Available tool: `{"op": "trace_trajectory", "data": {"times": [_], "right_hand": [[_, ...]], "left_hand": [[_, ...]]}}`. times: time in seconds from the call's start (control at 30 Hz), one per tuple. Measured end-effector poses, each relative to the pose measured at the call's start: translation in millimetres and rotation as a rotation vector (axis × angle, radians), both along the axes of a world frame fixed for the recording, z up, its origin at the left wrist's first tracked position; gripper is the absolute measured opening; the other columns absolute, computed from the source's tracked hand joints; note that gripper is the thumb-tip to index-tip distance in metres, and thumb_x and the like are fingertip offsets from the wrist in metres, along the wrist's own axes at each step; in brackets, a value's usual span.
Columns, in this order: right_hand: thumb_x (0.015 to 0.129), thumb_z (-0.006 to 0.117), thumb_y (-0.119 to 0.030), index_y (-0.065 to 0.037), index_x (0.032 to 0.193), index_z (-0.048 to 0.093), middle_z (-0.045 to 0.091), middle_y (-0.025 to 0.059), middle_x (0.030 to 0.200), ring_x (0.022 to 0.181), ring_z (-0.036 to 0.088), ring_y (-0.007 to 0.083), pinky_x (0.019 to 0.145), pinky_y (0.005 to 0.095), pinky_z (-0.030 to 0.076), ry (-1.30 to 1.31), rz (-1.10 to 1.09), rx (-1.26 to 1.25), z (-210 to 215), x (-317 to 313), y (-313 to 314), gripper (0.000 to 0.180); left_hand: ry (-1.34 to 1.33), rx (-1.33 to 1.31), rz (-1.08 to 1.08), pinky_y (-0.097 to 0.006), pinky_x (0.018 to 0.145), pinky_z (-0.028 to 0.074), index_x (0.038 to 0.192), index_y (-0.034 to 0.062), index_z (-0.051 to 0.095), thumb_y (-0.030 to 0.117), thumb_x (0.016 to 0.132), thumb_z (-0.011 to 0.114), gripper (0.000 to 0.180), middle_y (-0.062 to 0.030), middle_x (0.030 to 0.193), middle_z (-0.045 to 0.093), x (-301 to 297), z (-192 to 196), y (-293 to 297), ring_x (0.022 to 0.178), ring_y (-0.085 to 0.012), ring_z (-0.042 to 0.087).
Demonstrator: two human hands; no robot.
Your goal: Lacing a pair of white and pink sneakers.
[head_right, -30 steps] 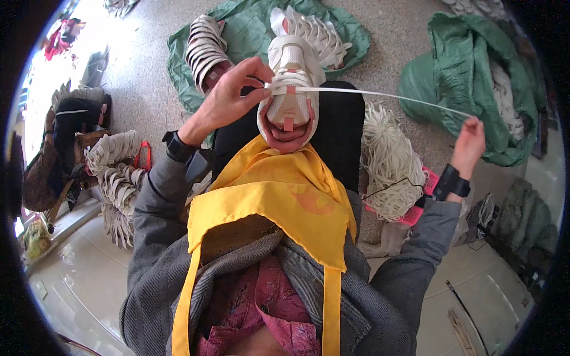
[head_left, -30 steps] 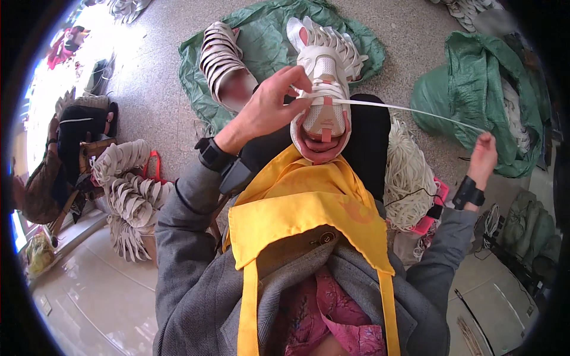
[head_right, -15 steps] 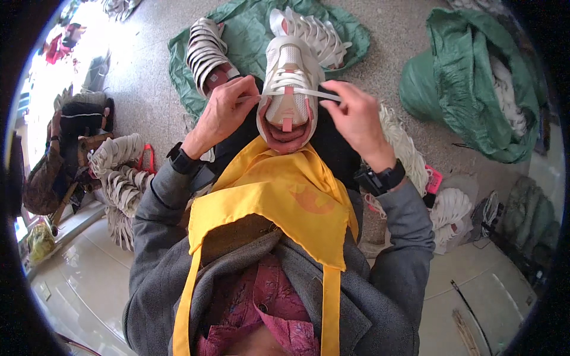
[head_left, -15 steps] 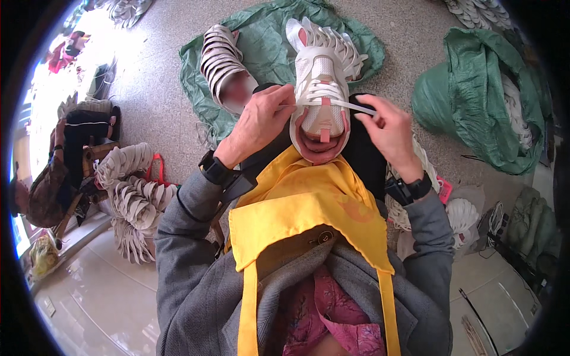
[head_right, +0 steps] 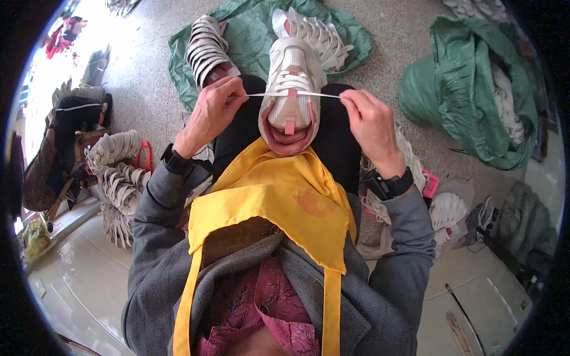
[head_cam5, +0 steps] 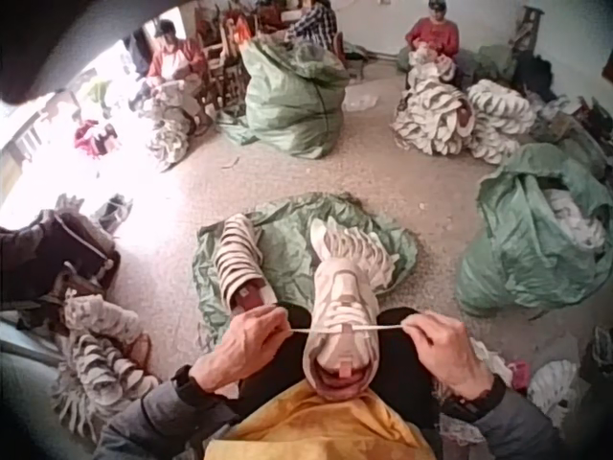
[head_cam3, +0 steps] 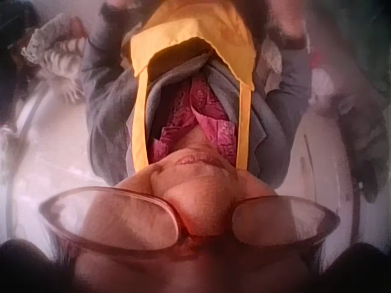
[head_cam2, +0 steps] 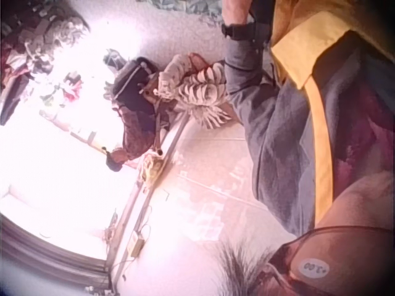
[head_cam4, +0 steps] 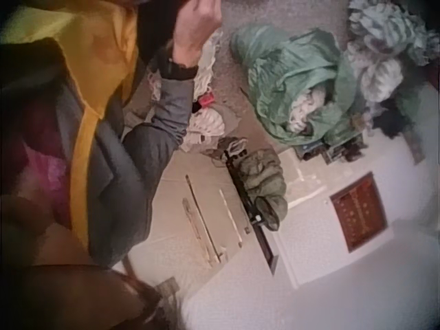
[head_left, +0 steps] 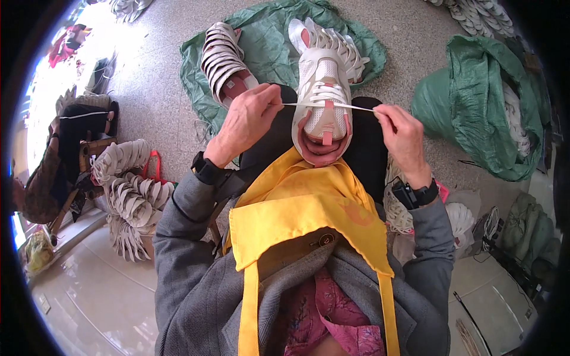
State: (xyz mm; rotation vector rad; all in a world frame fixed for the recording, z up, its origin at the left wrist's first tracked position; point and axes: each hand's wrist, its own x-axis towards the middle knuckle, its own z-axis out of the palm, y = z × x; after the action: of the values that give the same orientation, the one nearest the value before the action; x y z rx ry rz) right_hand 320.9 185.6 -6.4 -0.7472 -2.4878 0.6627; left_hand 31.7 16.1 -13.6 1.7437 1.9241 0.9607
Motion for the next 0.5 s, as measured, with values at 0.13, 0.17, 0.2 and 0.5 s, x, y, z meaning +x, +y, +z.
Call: {"op": "trace_trajectory", "data": {"times": [0.13, 0.17, 0.2, 0.5], "right_hand": [[0.093, 0.070, -0.006, -0.002, 0.100, 0.071, 0.072, 0.0131, 0.092, 0.080, 0.071, 0.0311, 0.069, 0.0369, 0.055, -0.042, -0.086, -0.015, 1, 28, 6, 0.008], [0.092, 0.070, -0.006, -0.003, 0.100, 0.072, 0.072, 0.0129, 0.091, 0.078, 0.071, 0.0300, 0.068, 0.0360, 0.055, -0.042, -0.113, -0.020, 1, 35, 7, 0.008], [0.092, 0.071, -0.006, -0.003, 0.099, 0.072, 0.072, 0.0128, 0.090, 0.076, 0.070, 0.0288, 0.067, 0.0351, 0.054, -0.042, -0.138, -0.025, 2, 43, 10, 0.008], [0.096, 0.070, -0.006, -0.002, 0.107, 0.076, 0.074, 0.0026, 0.084, 0.064, 0.061, 0.0063, 0.058, 0.0251, 0.049, -0.051, -0.474, -0.236, -13, 130, 52, 0.013]], "left_hand": [[0.152, 0.138, 0.069, -0.043, 0.080, 0.050, 0.087, -0.0003, 0.059, 0.003, 0.085, 0.072, 0.013, -0.0145, 0.093, 0.060, -14, -3, -12, 0.090, -0.0351, 0.061], [0.159, 0.106, 0.116, -0.044, 0.085, 0.048, 0.086, 0.0002, 0.061, 0.002, 0.084, 0.073, 0.013, -0.0132, 0.097, 0.059, -18, -6, -17, 0.097, -0.0350, 0.060], [0.187, 0.095, 0.145, -0.044, 0.084, 0.048, 0.086, 0.0001, 0.061, 0.002, 0.084, 0.073, 0.012, -0.0130, 0.096, 0.059, -22, -5, -22, 0.096, -0.0346, 0.060], [0.222, -0.107, 0.479, -0.038, 0.064, 0.049, 0.091, 0.0009, 0.061, 0.005, 0.089, 0.071, 0.010, -0.0124, 0.078, 0.065, -103, -4, -82, 0.068, -0.0249, 0.064]]}}
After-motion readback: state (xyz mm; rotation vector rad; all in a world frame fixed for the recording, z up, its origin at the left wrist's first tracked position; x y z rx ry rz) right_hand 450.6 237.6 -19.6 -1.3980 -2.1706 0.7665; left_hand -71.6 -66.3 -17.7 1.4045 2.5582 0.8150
